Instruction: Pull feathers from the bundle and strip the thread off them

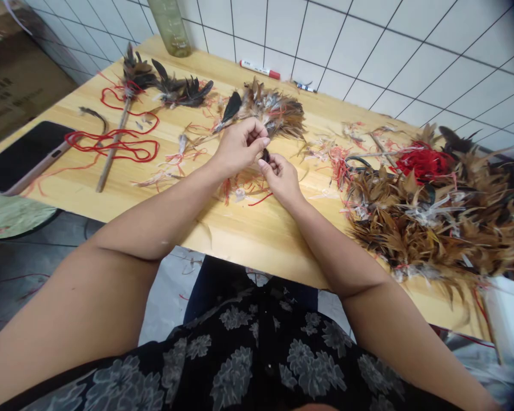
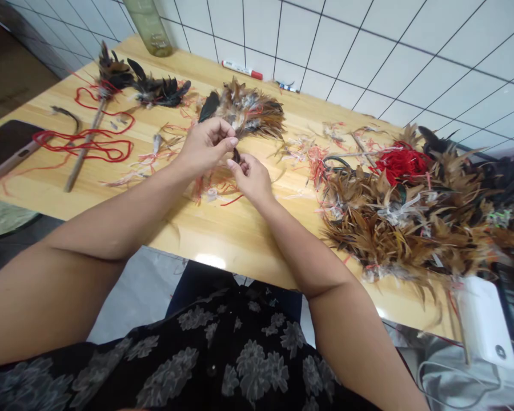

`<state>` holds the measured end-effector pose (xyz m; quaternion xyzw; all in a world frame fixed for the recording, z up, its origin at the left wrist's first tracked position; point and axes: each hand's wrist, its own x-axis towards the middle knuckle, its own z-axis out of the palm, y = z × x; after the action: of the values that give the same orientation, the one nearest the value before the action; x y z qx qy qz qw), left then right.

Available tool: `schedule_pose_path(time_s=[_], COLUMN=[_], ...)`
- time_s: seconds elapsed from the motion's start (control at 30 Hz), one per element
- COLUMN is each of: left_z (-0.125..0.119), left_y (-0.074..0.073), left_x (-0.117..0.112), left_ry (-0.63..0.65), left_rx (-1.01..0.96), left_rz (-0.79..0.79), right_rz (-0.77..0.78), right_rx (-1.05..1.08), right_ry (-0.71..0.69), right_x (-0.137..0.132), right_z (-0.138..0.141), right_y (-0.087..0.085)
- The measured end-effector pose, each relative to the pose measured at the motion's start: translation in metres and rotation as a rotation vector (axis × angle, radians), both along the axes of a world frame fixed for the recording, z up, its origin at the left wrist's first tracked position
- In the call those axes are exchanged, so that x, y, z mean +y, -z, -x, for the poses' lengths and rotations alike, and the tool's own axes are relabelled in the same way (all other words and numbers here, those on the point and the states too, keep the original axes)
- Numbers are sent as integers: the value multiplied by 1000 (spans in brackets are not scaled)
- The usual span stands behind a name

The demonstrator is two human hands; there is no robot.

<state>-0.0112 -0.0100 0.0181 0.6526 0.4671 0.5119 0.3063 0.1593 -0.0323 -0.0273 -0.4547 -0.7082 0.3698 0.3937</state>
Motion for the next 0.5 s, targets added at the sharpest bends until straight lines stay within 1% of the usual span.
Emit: schedule_pose_path(time_s=[0.1,0.17,0.27,0.33,0.4,0.5], left_z=[-4,-2,6,11,11,-2], left_y=[-8,-11,-14,-14,-14,-10], left_x=[-7,-6,0,2,0,-9], left_ry=[33,44,8,14,92,289], left_rx=[-54,-100,-136,-111,-63,0], left_rz=[66,85,75,109,186,269], right_rz=[-7,3,68,124,156,119], right_rx=[74,160,309,394,445,436], right_ry=[-25,-7,93,164,202,182], right_x=[1,3,11,17,20,18], right_z=[-2,-5,-9,-13,-17,-19], right_y=[-1,-2,-5,-8,-12,-17])
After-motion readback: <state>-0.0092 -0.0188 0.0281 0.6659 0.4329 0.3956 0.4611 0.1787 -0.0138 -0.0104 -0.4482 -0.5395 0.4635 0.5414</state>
